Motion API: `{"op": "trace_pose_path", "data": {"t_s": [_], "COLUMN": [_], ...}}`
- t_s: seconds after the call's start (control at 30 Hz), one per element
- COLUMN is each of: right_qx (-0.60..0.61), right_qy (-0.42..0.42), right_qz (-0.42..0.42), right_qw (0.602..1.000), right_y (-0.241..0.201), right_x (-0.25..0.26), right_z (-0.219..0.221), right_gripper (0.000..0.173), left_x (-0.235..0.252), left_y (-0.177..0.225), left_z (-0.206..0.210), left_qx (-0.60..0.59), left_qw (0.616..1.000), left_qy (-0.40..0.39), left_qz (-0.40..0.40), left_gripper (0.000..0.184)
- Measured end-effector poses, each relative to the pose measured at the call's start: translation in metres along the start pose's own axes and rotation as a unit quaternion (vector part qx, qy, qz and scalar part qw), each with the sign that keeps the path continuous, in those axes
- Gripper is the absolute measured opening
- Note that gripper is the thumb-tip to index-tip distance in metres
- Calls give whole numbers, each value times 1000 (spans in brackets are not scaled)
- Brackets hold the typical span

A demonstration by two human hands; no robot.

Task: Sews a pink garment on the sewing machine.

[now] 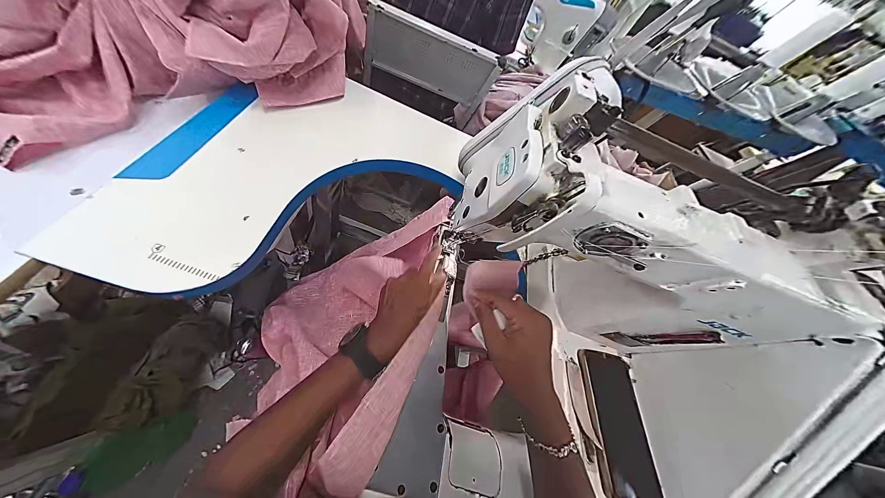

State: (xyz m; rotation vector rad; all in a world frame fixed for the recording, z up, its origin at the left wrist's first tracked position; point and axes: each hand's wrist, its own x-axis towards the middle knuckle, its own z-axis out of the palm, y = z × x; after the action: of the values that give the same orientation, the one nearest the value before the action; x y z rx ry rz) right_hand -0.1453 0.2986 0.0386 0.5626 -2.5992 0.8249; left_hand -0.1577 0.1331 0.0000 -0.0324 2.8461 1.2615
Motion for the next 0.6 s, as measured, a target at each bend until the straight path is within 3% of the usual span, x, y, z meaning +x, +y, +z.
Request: {"op": "trace_pose_path", "data": {"t_s": [0.1, 0.2, 0.33, 0.6], "right_qx": [50, 77, 122, 104], "right_qy": [-43, -93, -121, -222], "right_qz": [-43, -43, -32, -45], "right_qw": [997, 992, 985, 969], "right_y": [16, 28, 31, 17], "right_x": [-2, -4, -1, -5], "right_z": [10, 13, 11, 0], "right_gripper": [22, 21, 19, 19], "left_x": [-16, -16, -25, -15], "left_y": [-9, -14, -26, -26], "left_z": [-3, -7, 0, 5], "left_qx": [16, -23, 27, 66], "left_qw": [998, 997, 978, 960], "left_qy": [-45, -19, 52, 82], "left_qz": [34, 72, 198, 260], "left_gripper": [62, 73, 49, 36]}}
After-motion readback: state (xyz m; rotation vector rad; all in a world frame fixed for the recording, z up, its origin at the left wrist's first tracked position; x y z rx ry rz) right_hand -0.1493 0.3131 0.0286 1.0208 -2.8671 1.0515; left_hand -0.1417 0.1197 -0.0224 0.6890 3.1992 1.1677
